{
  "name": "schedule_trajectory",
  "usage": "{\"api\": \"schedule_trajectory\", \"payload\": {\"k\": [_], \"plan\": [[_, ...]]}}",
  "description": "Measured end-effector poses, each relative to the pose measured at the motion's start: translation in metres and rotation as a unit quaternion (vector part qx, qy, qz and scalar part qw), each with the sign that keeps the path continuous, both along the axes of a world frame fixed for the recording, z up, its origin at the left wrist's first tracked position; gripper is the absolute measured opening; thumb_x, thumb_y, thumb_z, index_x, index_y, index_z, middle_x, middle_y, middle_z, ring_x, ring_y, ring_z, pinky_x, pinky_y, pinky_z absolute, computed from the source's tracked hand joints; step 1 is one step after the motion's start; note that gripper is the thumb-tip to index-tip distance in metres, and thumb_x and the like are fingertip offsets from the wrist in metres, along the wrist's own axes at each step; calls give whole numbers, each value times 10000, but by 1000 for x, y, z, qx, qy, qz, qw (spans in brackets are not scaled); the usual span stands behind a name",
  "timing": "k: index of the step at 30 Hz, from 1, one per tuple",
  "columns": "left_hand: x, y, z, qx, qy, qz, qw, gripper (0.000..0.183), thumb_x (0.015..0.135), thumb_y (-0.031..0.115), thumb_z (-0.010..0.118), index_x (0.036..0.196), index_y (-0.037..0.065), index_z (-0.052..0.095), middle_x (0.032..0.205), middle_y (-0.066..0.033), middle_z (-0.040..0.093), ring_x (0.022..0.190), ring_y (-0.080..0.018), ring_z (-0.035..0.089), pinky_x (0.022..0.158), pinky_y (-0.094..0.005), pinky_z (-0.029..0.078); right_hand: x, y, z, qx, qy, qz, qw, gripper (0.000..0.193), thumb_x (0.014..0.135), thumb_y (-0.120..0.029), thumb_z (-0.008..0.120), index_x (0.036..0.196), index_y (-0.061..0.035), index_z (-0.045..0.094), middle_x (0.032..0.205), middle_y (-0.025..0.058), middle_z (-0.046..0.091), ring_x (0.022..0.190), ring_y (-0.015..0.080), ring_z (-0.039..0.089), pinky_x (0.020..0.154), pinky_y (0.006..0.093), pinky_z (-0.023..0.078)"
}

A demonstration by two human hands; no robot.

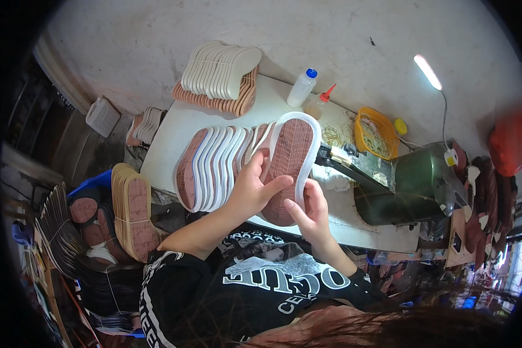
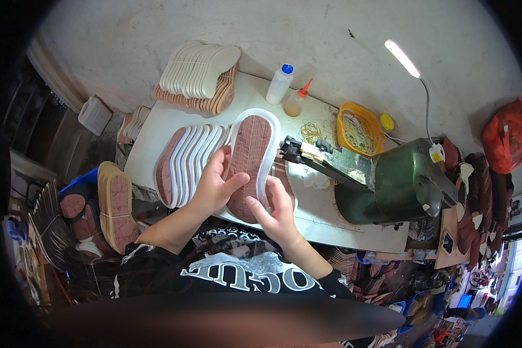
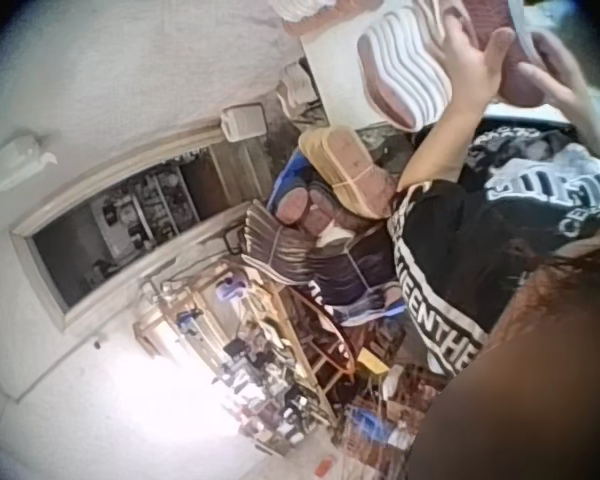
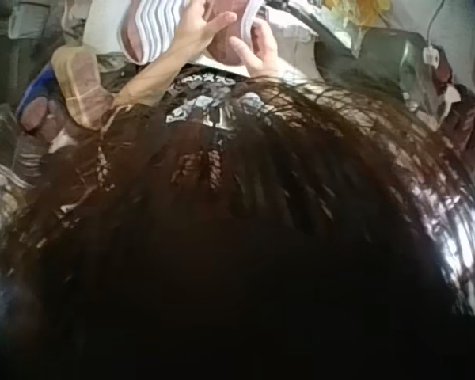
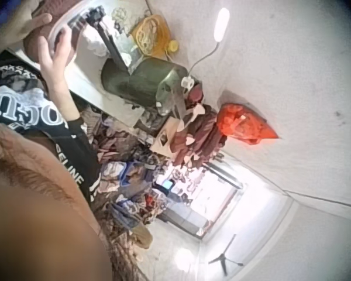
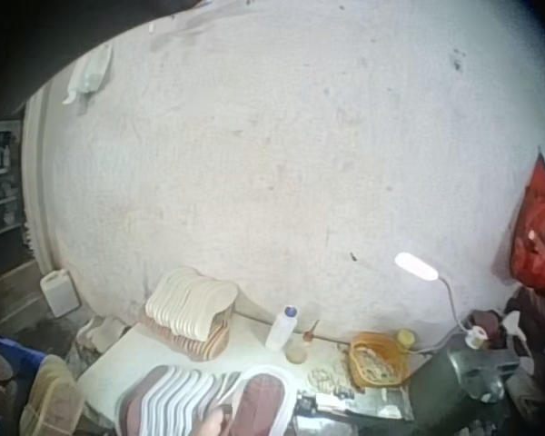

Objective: Inspecting and sorting various shoe insoles and soles on a workbench in a footwear factory.

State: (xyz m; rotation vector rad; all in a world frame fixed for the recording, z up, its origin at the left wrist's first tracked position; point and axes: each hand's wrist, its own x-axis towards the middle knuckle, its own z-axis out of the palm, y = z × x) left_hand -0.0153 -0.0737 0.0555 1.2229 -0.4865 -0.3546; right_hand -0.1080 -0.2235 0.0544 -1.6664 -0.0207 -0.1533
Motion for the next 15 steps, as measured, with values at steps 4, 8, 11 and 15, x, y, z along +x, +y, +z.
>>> {"api": "schedule_trajectory", "payload": {"k": [4,8,11,15], "plan": [[-19,-28,-2,-49,56,-26,997,470,876,314,653,1148,-42,510,1065,-93,613,979,-119,572,862,-283,466,-13,-31,-5,255,42,93,961,602,810,-90,669,1333,15,391,1296,112,487,1163,183,497,1008,341,373],[-28,-47,-3,-89,83,-140,983,456,880,269,654,1181,-28,484,1089,-88,605,983,-116,568,871,-272,457,-19,-50,-24,442,99,140,881,877,758,-357,753,1378,54,288,1356,164,421,1234,268,447,1038,402,357],[-28,-56,-2,-99,77,-181,976,457,877,222,659,1201,-39,469,1107,-95,601,1000,-123,566,878,-280,459,-18,-55,-29,445,79,158,878,951,680,-328,824,1380,31,290,1327,153,448,1220,257,456,1014,403,378],[-27,-59,13,-76,91,-236,965,430,854,193,683,1170,-31,498,1096,-93,609,975,-125,579,850,-282,473,-19,-63,-17,383,30,124,915,749,695,-267,818,1277,28,452,1205,132,551,1082,214,554,893,352,467]]}}
